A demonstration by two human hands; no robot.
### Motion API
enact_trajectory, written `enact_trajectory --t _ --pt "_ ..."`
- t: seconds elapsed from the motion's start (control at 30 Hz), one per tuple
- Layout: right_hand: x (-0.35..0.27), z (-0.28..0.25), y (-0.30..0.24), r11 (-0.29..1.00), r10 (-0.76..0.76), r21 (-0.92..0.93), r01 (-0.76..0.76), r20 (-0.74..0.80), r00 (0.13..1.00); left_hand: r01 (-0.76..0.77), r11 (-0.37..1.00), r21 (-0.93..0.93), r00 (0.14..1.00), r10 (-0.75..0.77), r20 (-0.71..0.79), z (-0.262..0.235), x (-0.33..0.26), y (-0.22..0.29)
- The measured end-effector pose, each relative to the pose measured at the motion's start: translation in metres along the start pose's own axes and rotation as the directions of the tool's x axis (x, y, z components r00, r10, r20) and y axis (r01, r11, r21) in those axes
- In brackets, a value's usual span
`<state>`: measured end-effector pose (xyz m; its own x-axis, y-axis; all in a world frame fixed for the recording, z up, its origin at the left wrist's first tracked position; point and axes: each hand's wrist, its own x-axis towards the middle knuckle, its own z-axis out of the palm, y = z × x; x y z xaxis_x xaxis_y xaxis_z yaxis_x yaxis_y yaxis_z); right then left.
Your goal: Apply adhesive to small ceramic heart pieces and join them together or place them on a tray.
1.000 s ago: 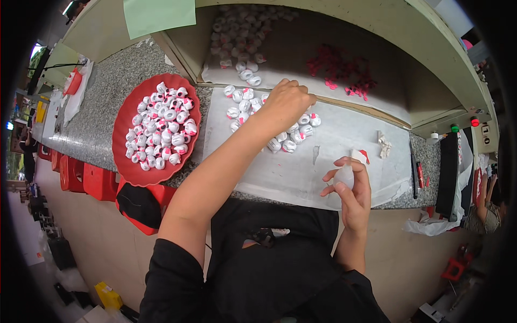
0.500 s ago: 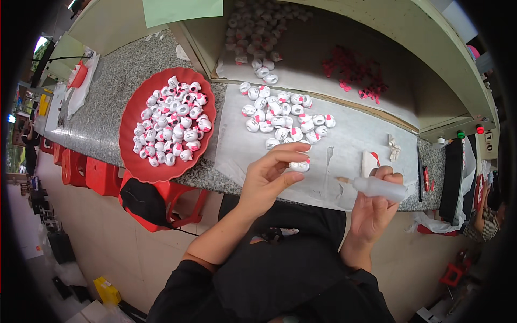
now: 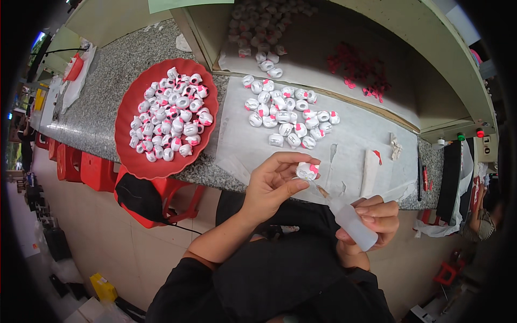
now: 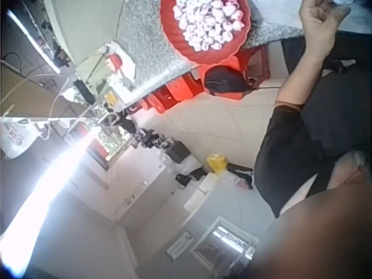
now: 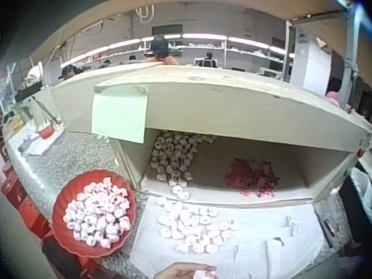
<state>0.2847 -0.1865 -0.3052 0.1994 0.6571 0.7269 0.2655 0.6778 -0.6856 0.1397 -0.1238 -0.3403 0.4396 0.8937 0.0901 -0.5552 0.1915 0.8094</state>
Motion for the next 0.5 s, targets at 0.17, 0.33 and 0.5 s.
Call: enact_trajectory --t 0.17,0.33,0.5 --pt "0.0015 -0.0011 -0.0003 1.000 -0.002 -0.010 0.003 0.036 0.999 0.039 0.999 0.005 0.999 -0.039 -0.006 -0.0001 -0.0022 -0.0002" --pt "0.0014 -0.0019 -0.0026 1.000 0.011 -0.009 -0.011 0.009 1.000 0.051 0.998 -0.036 0.999 -0.052 -0.015 0.0002 -0.0023 0.0008" --pt "-0.0035 -0.0011 0.0009 0.999 -0.009 -0.035 0.007 -0.073 0.997 0.073 0.997 -0.039 0.997 -0.072 0.017 -0.0004 -0.0030 -0.0018"
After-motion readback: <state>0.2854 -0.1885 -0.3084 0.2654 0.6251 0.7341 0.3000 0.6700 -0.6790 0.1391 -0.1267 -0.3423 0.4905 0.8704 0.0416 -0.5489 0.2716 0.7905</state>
